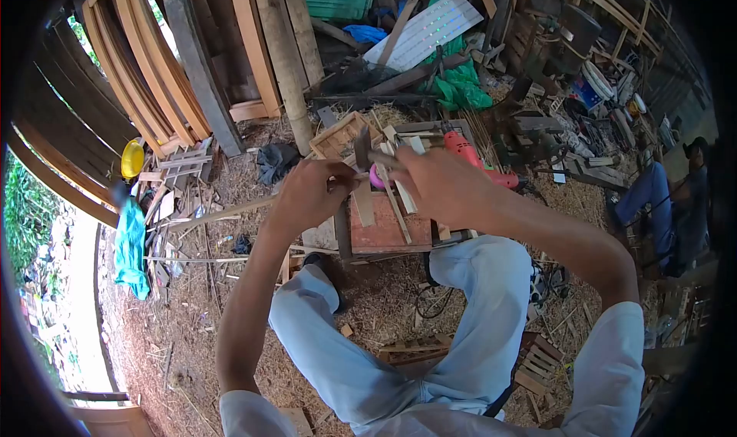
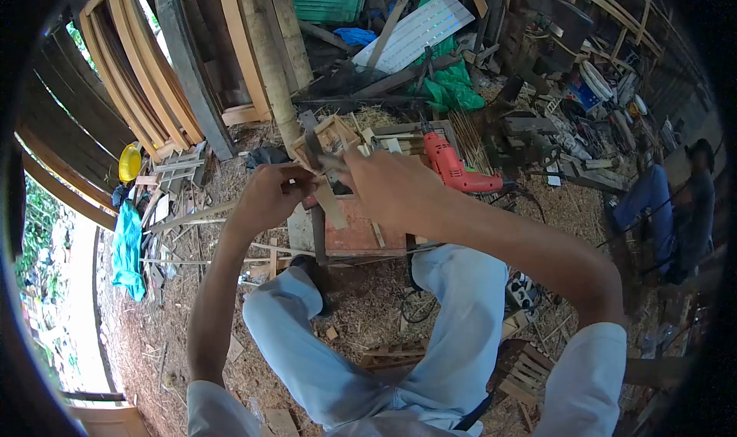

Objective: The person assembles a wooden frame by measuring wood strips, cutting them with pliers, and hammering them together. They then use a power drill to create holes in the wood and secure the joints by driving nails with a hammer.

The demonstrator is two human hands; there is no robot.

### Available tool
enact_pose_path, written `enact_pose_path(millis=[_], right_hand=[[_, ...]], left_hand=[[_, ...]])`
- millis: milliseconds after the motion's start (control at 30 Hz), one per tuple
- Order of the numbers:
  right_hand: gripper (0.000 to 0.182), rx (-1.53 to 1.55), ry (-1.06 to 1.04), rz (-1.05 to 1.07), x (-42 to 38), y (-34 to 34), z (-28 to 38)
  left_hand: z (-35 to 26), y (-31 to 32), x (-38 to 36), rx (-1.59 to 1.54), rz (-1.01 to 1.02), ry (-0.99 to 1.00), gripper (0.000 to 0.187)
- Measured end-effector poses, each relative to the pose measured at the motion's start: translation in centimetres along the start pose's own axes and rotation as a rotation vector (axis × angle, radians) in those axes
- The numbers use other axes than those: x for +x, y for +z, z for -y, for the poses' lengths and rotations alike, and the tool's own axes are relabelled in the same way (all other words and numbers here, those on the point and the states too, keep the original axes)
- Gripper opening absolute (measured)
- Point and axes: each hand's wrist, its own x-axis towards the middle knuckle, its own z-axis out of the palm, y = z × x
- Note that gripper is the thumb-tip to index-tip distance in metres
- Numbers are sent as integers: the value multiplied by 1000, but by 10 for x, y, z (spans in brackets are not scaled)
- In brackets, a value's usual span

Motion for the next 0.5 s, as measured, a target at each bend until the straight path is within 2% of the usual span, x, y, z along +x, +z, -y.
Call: enact_pose_path(millis=[67, 167, 233, 267, 333, 367, 433, 500], right_hand=[[24, 68, 15, -18, 1, -1, 3], [25, 20, 43, -63, -2, 17, -4], [25, 12, 30, 92, -3, 15, -4], [25, 9, 26, 90, -2, 12, -5], [26, 136, -9, -88, 1, -1, 7], [26, 138, -8, -84, -1, 6, 5], [30, 21, 94, 129, -3, 18, 5], [30, 18, 84, 142, 0, 6, 5]], left_hand=[[3, 5, -2, 202, -74, 51, 17], [-2, 6, -4, 118, -97, 74, 18], [-5, 4, -4, 135, -87, 80, 18], [-5, 3, -4, 145, -81, 77, 17], [4, 6, -4, 188, -94, 81, 19], [6, 7, -5, 231, -113, 86, 20], [4, 8, -4, 160, -102, 76, 20], [1, 5, -2, 95, -98, 77, 19]])
